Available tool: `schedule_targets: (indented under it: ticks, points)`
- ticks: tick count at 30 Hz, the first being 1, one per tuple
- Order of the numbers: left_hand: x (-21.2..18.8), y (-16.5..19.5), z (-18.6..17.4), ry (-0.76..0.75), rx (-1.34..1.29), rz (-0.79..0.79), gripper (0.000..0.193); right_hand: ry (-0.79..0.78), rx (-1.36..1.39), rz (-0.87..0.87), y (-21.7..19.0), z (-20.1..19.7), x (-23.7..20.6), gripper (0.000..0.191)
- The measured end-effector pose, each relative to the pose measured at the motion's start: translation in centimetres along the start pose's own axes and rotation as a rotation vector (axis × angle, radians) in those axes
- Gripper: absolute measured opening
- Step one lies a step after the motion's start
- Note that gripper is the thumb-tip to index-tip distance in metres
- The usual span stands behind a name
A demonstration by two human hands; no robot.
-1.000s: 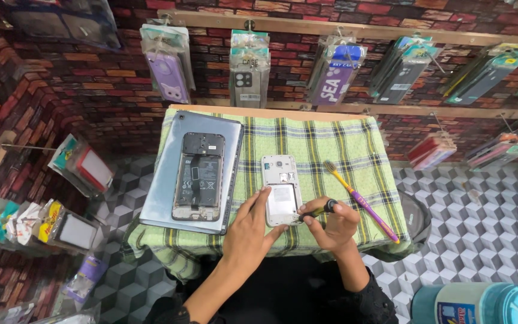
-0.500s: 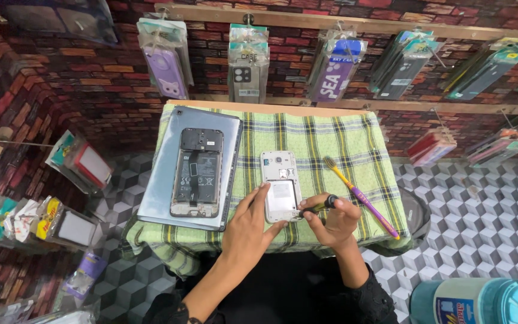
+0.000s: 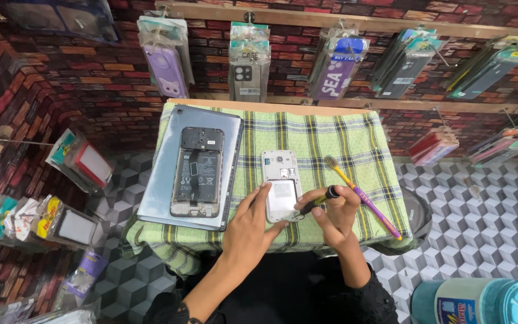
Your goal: The person uses a screwdriver to remove screws from the back cover of a white smartphone. They then lift the back cover off, exposing the internal components, and use a brush to clean the interior.
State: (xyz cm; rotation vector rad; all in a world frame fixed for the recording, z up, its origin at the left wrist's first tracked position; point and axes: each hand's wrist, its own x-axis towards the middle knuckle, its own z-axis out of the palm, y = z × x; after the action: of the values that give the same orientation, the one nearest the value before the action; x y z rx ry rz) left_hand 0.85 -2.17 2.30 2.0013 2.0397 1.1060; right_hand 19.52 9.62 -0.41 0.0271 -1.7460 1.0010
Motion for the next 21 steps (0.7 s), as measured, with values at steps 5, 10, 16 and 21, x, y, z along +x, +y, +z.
schedule_targets:
  ticks: [5,10,16,21]
  points:
    - [0.0,0.1,-0.1,-0.020,-0.014,-0.017,0.086,0.049,-0.081,-0.112,0.4,-0.3,0.4,0.064]
    - [0.1,0.1,-0.2,-0.010,0.004,0.006,0.086,0.135,0.107,0.003,-0.1,-0.2,0.0,0.053]
    - [0.2,0.0,-0.1,-0.026,0.015,0.008,0.086,0.143,-0.039,-0.045,-0.2,-0.1,0.6,0.054]
    - [0.1,-0.2,0.0,-0.002,0.006,0.029,0.087,0.088,0.049,0.114,-1.4,-0.5,1.7,0.052]
